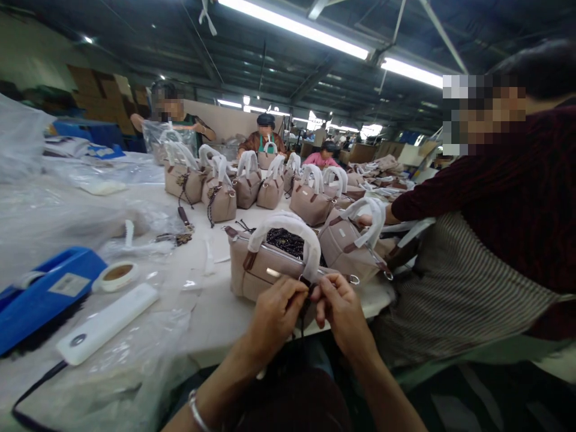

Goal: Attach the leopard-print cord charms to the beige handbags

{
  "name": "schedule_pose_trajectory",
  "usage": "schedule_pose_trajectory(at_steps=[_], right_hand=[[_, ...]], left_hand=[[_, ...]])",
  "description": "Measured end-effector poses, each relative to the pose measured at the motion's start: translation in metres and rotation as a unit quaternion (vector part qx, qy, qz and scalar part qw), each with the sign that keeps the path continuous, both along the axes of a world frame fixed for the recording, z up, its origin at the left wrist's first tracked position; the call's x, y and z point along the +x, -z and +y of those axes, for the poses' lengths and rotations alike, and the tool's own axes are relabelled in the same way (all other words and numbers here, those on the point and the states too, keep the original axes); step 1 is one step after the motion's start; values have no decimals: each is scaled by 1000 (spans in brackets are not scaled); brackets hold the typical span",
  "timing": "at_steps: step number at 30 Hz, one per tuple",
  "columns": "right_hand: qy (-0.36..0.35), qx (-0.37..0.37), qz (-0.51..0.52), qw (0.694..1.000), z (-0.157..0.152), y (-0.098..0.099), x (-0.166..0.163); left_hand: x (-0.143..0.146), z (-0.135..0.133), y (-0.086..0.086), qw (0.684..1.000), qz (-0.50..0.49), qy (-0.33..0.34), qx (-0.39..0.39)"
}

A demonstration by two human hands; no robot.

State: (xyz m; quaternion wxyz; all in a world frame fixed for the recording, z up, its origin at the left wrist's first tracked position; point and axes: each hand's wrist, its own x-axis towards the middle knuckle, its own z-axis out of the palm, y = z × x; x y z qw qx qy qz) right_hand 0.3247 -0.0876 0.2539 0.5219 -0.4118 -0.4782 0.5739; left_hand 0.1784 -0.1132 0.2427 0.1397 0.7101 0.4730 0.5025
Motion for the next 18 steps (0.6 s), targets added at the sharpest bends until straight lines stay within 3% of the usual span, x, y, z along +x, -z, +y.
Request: schedule_pose_trajectory(at_steps=[4,12,18], right_hand=[[-41,-62,78,994,-4,-1,5],[-46,-62,69,995,-6,-3,8],[-79,-75,97,989,-7,-4,8]], left_hand=[[12,-6,11,998,-3,56,-16],[14,11,10,991,131,2,-23],[16,12,20,988,150,-15,22]])
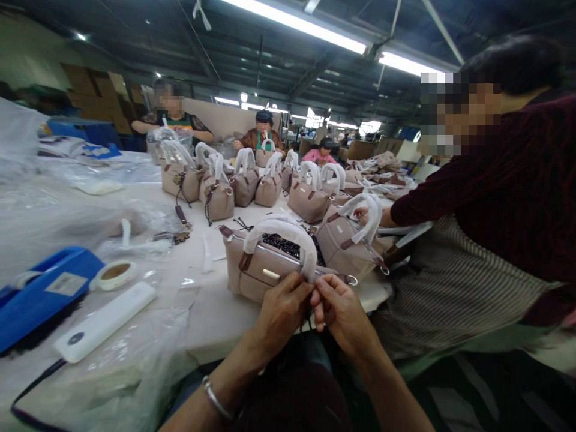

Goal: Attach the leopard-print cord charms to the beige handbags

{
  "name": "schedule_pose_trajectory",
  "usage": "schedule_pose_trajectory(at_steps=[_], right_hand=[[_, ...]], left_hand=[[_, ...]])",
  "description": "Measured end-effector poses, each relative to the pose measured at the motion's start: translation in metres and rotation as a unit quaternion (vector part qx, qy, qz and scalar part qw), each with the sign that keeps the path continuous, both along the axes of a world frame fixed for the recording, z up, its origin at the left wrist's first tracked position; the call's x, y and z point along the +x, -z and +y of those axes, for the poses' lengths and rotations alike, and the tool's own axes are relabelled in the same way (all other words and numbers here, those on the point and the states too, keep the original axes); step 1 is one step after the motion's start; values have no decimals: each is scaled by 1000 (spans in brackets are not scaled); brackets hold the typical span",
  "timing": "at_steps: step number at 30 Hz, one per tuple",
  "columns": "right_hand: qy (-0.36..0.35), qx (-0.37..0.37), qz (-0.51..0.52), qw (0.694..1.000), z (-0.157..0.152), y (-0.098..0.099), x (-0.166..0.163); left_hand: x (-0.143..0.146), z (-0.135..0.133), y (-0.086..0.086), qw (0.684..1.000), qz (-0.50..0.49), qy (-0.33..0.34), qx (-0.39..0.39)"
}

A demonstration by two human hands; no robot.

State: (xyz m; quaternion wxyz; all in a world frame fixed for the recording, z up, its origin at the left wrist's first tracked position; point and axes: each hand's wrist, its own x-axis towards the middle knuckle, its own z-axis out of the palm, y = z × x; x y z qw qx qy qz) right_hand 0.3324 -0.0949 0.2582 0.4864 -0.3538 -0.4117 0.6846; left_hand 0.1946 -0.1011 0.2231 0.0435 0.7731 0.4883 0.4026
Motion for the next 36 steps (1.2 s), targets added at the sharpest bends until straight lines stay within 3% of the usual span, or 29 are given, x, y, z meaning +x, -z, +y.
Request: schedule_pose_trajectory(at_steps=[4,9,14,18,22,27,31,33,36], right_hand=[[33,24,-62,997,2,-2,6],[157,137,-189,960,4,-2,11],[180,94,-37,979,9,7,2],[183,20,123,975,20,12,0],[161,16,161,974,24,13,3],[107,141,24,984,16,17,5],[68,270,-131,952,7,13,4],[68,289,-169,940,3,8,2],[82,253,-184,946,-2,1,-1]], left_hand=[[-2,-1,-3,999,-43,22,4],[-11,-16,-14,963,-243,106,-41],[-21,-28,-21,844,-457,161,-229],[-23,-26,-21,786,-547,162,-238],[-21,-18,-18,760,-582,149,-247],[-21,-11,-10,774,-561,121,-267],[-19,-9,-6,743,-587,132,-294],[-18,-9,-7,717,-607,139,-312],[-15,-8,-9,685,-631,146,-334]])
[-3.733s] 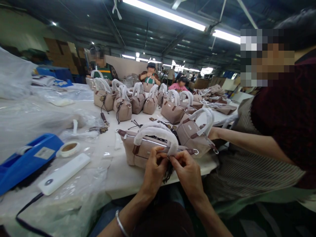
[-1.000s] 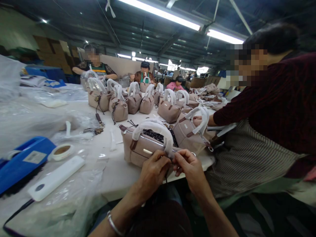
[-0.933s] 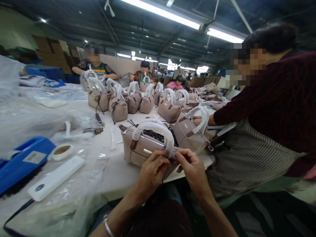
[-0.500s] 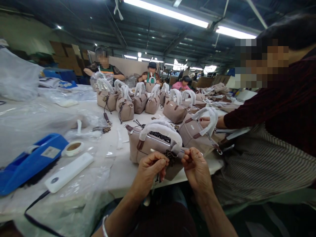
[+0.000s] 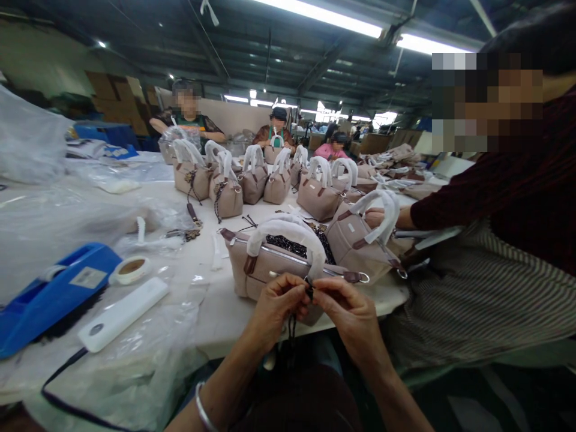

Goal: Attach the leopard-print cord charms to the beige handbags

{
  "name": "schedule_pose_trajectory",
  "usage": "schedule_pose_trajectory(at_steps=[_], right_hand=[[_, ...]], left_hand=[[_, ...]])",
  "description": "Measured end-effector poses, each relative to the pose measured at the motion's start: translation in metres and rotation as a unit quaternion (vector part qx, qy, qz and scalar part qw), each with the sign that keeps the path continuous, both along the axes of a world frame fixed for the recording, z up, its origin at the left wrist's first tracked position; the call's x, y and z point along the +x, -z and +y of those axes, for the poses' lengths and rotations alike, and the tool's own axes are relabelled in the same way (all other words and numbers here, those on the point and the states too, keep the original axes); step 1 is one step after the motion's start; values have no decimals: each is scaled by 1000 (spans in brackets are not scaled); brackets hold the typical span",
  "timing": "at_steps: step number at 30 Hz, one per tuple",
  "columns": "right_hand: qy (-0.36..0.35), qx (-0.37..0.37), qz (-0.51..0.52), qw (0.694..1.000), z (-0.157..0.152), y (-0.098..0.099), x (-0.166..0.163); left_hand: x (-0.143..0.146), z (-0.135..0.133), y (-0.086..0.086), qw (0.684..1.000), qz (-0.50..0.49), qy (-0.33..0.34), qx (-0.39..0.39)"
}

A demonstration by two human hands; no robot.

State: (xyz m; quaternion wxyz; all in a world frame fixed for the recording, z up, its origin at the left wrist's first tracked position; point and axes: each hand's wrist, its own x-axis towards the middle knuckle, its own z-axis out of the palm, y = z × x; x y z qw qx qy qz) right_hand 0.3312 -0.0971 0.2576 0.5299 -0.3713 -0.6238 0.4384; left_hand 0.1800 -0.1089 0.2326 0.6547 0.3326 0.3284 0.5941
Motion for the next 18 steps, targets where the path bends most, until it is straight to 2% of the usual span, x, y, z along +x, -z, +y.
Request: schedule_pose_trajectory(at_steps=[3,8,18], right_hand=[[3,-35,7,999,-4,-5,-4],[-8,-34,-26,999,-5,-9,-8],[13,-46,-71,996,-4,-15,-12]], left_hand=[[2,1,0,1000,-20,7,-10],[2,2,2,999,-37,15,-12],[3,1,1,998,-56,24,-1]])
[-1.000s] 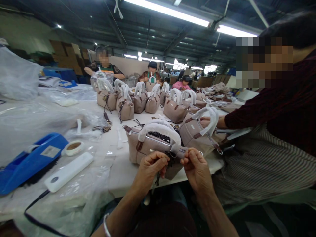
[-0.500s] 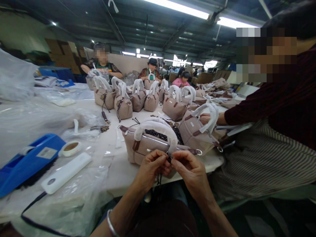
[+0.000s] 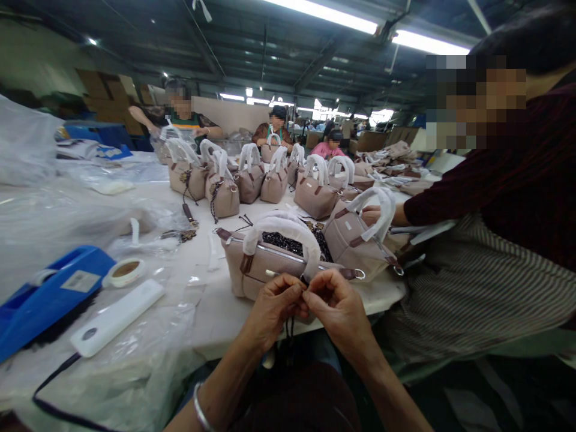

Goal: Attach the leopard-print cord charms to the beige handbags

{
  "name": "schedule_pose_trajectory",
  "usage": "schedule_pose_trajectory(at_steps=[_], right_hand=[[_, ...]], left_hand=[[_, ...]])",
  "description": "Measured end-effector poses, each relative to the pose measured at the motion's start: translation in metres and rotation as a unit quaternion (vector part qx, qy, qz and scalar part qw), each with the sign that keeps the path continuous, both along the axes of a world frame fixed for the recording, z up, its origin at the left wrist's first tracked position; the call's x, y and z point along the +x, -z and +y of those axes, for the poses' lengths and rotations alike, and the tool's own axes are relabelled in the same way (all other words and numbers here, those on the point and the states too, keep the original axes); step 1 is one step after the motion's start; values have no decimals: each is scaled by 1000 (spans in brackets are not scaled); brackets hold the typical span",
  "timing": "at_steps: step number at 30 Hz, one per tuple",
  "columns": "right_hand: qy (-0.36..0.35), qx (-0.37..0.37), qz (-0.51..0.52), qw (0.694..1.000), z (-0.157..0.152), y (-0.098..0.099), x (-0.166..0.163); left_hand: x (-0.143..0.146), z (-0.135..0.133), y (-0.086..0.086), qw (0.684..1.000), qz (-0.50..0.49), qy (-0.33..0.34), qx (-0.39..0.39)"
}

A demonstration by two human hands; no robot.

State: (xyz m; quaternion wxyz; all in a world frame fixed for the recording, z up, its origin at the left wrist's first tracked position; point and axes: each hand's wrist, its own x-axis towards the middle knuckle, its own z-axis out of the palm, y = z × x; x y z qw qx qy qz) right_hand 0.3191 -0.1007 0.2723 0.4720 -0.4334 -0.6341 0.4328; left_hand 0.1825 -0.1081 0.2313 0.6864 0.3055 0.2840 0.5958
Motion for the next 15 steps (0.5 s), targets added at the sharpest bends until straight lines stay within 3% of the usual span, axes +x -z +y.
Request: schedule_pose_trajectory(at_steps=[8,15], right_hand=[[20,26,-37,999,3,4,-1],[5,20,-47,999,3,2,0]], left_hand=[[0,-1,3,999,20,-18,27],[-5,-2,0,988,130,-72,52]])
